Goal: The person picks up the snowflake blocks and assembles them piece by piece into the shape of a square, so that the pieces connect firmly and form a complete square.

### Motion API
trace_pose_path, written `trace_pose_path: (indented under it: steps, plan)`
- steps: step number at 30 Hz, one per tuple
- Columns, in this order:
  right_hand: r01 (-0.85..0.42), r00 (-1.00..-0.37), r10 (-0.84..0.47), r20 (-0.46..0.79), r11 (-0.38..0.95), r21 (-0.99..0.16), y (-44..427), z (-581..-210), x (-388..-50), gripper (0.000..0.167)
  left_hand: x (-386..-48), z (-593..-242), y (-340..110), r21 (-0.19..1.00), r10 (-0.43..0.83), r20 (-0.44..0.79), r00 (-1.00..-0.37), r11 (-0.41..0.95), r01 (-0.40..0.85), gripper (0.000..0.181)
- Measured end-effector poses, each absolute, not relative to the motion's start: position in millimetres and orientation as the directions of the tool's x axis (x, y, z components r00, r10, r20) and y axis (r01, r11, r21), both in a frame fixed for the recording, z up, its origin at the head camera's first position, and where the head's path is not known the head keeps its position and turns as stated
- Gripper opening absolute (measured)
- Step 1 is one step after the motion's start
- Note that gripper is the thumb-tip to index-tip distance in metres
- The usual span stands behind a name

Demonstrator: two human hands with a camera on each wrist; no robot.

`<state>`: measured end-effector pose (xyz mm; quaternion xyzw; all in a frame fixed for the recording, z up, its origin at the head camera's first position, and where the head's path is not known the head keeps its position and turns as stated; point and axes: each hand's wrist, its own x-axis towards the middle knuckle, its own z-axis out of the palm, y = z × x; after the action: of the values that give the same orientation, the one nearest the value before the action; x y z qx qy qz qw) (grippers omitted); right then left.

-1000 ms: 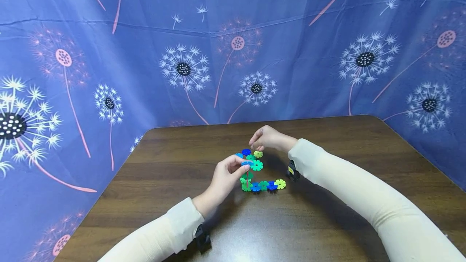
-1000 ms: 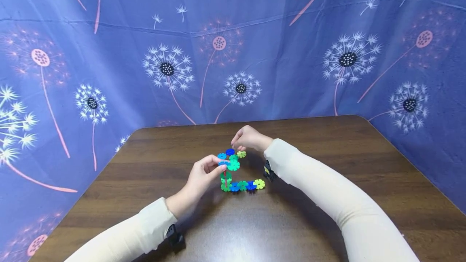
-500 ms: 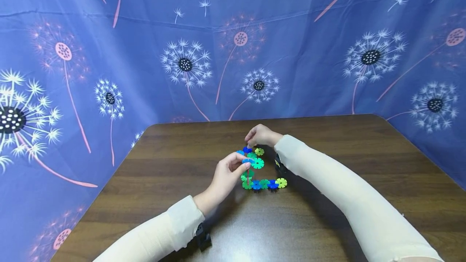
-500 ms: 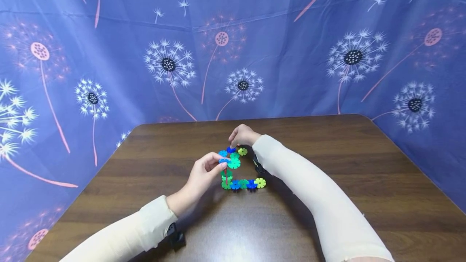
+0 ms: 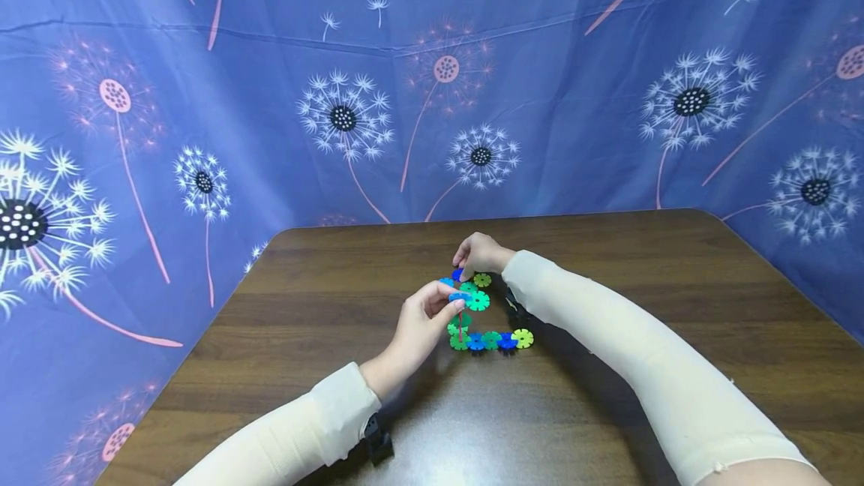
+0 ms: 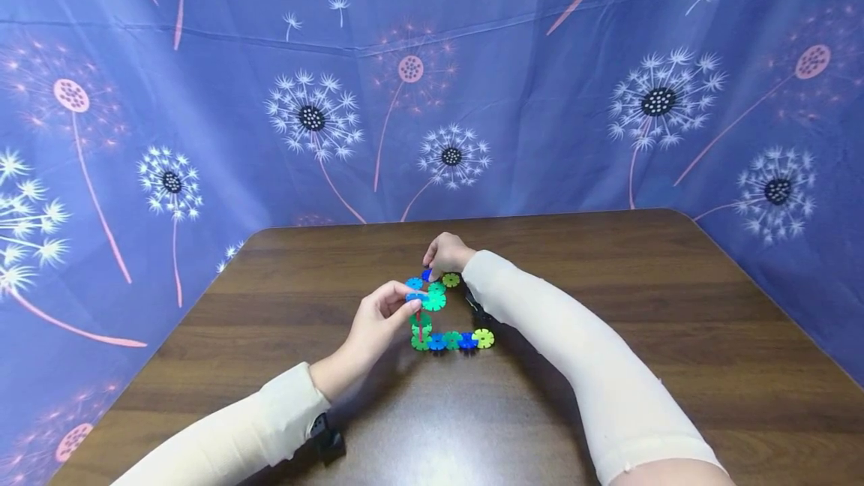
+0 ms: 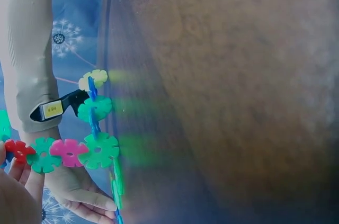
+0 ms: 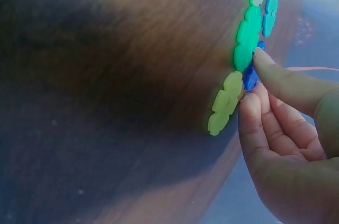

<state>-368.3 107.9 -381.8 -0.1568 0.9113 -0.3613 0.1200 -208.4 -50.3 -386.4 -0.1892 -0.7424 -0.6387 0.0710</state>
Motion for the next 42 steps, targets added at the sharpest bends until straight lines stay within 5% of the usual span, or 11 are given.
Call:
trace_pose_path:
  steps: [10, 23, 28, 42]
  plan:
    - [-0.211, -0.937, -0.345, -0.054, 0.68, -0.702, 113, -372, -368, 0.016, -217, -383, -52, 0.91, 0.18, 0.374, -0.91, 0.116, 0.397, 0.01]
    - [-0.074, -0.928, -0.356, -0.106, 0.455, -0.888, 127, -369, -327, 0.014, -212, -395, -57, 0.912, 0.142, 0.365, -0.92, 0.146, 0.384, 0.01]
    - [-0.121, -0.911, -0.411, -0.042, 0.362, -0.924, 140, -354, -300, 0.017, -213, -395, -53, 0.909, 0.139, 0.376, -0.916, 0.135, 0.394, 0.011]
    - [-0.294, -0.889, -0.443, 0.116, 0.357, -0.887, 168, -334, -249, 0.021, -213, -391, -51, 0.903, 0.091, 0.391, -0.916, 0.157, 0.401, 0.009]
